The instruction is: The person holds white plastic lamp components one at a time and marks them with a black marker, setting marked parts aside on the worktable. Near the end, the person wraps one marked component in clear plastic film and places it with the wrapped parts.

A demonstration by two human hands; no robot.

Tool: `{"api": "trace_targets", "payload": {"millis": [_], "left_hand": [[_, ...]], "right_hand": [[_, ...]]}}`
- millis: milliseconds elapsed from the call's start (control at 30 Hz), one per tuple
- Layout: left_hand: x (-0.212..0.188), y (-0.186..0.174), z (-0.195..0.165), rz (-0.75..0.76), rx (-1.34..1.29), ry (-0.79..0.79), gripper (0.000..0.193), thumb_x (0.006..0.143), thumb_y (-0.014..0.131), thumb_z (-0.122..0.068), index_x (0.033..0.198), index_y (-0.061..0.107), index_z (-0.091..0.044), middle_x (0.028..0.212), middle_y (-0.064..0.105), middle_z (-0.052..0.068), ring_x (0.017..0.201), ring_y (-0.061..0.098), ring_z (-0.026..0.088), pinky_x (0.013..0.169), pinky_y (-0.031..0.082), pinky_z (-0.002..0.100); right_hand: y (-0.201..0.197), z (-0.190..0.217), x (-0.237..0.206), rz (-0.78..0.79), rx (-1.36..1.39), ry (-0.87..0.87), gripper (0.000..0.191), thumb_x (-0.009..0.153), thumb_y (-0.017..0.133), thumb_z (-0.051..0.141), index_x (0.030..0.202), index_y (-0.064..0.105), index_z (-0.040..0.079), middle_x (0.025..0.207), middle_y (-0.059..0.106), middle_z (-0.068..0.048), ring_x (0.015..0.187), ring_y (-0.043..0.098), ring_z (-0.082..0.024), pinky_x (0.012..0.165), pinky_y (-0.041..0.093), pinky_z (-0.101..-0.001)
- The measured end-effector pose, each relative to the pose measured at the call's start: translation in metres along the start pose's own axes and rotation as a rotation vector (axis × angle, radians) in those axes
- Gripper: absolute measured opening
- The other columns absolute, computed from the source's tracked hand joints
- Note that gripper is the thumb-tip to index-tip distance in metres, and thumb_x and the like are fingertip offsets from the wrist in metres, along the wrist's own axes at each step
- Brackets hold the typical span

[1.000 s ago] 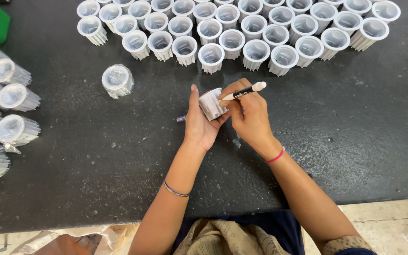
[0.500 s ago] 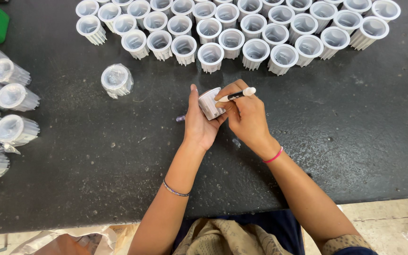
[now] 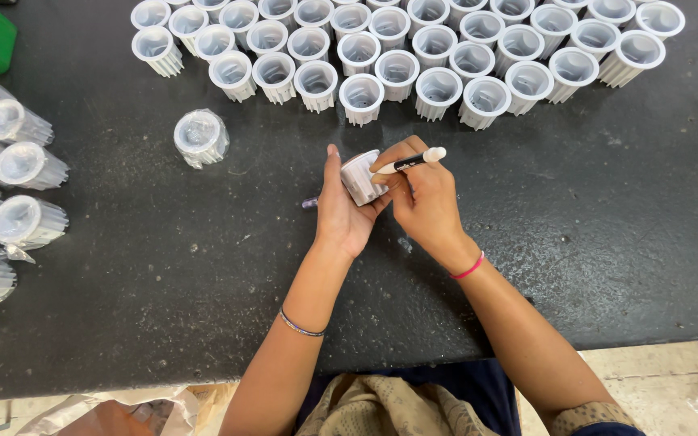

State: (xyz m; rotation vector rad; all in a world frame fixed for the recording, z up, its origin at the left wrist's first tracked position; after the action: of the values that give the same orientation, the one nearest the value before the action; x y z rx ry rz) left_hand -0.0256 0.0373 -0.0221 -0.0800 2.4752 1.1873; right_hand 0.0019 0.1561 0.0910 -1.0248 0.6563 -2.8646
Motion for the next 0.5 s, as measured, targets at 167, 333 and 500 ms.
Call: {"api": "trace_targets", "payload": {"millis": [167,333,500], "left_hand": [[0.000,-0.003,-0.005,0.006,-0.002,0.000,0.066,0.101,0.043,-0.062,0.125,0.059,-0.002,0.115,0.065,0.011,0.104,0.064,0.021,0.093,0.053,0.040],[-0.006,0.004,0.004,0.017,0.008,0.002,0.066,0.100,0.042,-0.062,0.124,0.058,-0.002,0.115,0.065,0.012,0.104,0.064,0.022,0.093,0.054,0.041],[-0.006,0.001,-0.001,0.014,0.000,0.001,0.066,0.101,0.043,-0.061,0.125,0.058,-0.002,0.116,0.065,0.012,0.105,0.064,0.022,0.093,0.054,0.040]], "right_hand": [[0.007,0.000,0.001,0.012,-0.016,0.035,0.021,0.087,0.061,-0.015,0.099,0.067,0.002,0.098,0.065,-0.009,0.087,0.068,-0.028,0.074,0.055,-0.0348],[-0.008,0.002,-0.003,-0.011,0.041,0.005,0.021,0.087,0.061,-0.015,0.100,0.065,0.001,0.099,0.064,-0.009,0.090,0.067,-0.028,0.077,0.054,-0.0354],[0.000,0.004,-0.003,-0.003,0.004,-0.003,0.021,0.087,0.061,-0.015,0.100,0.066,0.002,0.099,0.065,-0.010,0.089,0.067,-0.028,0.076,0.054,-0.0353]]}}
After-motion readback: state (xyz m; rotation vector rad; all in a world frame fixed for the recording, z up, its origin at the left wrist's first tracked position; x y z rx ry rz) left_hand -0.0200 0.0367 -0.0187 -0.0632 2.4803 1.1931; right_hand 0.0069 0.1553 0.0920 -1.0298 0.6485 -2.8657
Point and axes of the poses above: each hand's wrist, its own x-axis towards the middle knuckle, its own y-axis out of the palm, z = x × y, the point moved 6 cm from there along x, towards the middle knuckle
